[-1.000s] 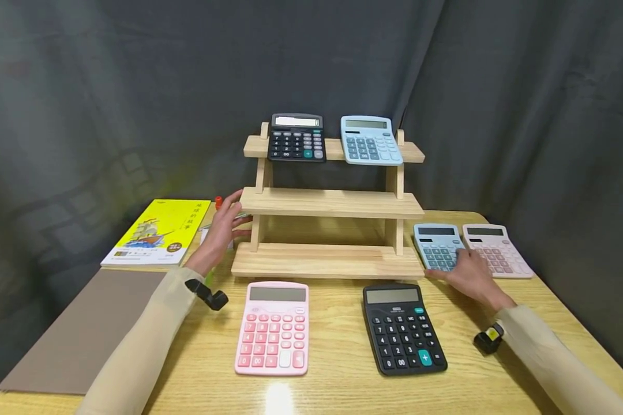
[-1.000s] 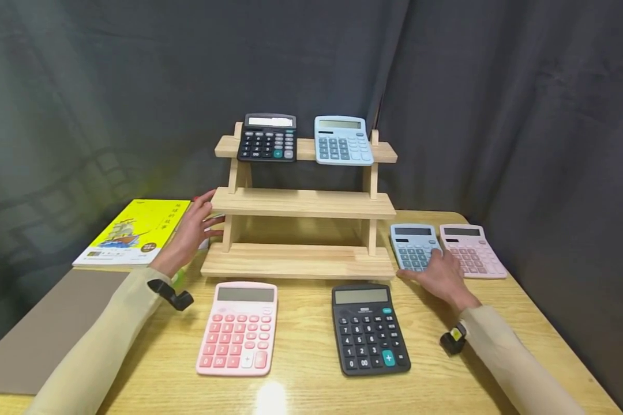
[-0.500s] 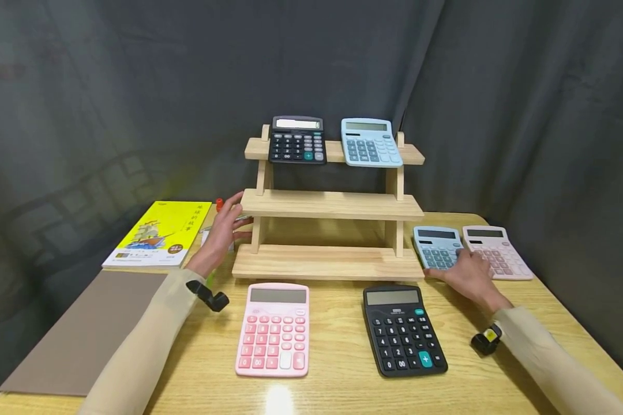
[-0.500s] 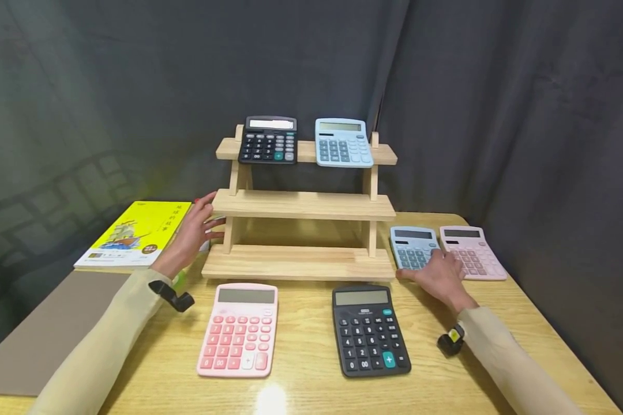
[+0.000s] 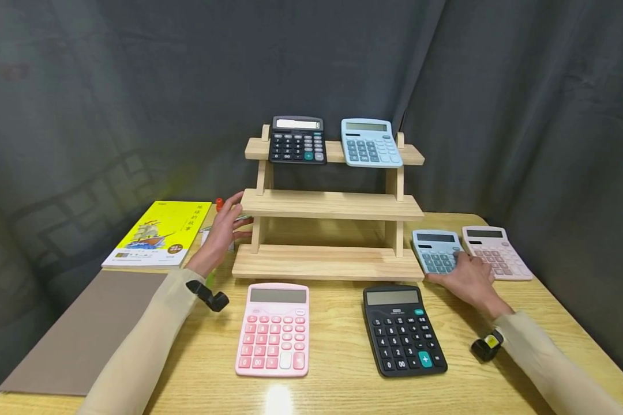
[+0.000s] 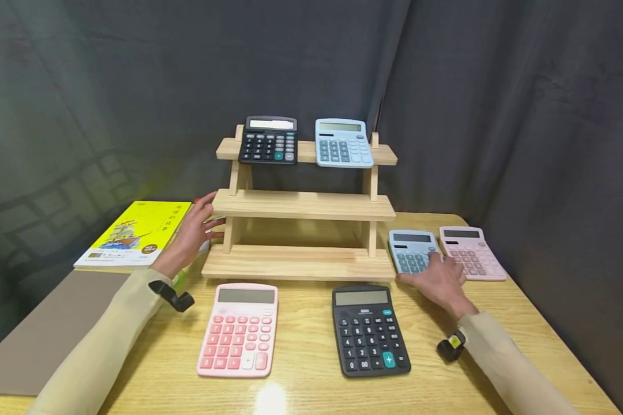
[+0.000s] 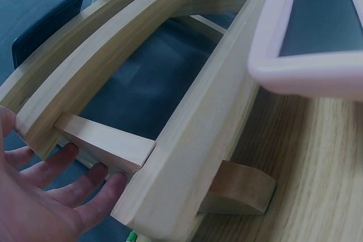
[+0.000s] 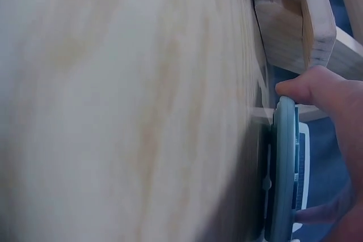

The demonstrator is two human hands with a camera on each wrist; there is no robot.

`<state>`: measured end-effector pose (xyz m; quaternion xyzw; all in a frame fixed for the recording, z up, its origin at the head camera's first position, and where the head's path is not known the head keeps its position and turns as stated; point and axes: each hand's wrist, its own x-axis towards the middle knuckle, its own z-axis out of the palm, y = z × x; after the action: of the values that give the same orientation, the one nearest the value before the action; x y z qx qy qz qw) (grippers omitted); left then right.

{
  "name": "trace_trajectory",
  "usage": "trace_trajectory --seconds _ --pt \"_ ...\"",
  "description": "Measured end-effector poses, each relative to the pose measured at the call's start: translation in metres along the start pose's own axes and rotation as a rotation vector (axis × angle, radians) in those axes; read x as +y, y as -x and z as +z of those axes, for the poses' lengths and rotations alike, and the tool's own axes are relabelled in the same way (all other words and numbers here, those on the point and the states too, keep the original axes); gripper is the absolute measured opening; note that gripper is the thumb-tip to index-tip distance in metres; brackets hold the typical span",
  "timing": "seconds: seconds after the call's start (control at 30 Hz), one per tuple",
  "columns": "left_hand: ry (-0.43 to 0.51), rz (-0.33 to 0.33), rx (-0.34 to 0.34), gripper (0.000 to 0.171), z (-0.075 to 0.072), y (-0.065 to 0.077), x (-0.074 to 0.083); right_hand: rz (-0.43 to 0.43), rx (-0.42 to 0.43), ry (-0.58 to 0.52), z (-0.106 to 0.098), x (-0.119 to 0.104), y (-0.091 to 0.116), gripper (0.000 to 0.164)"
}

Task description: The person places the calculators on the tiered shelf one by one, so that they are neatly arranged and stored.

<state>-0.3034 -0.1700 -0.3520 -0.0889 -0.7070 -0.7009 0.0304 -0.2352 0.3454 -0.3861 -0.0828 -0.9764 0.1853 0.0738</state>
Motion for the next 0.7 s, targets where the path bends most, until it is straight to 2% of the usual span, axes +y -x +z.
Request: trace_trajectory --seconds 0.4,0.7 --pt "-0.007 -0.009 0.003 0.056 0.0 0.001 -0.001 0.005 0.067 -0.024 -0.001 -0.003 0.007 0.112" --pt "-0.016 -0.014 0.003 0.056 0.0 0.0 0.0 -0.035 0.172 -0.061 -0.023 -0.017 0.021 0.113"
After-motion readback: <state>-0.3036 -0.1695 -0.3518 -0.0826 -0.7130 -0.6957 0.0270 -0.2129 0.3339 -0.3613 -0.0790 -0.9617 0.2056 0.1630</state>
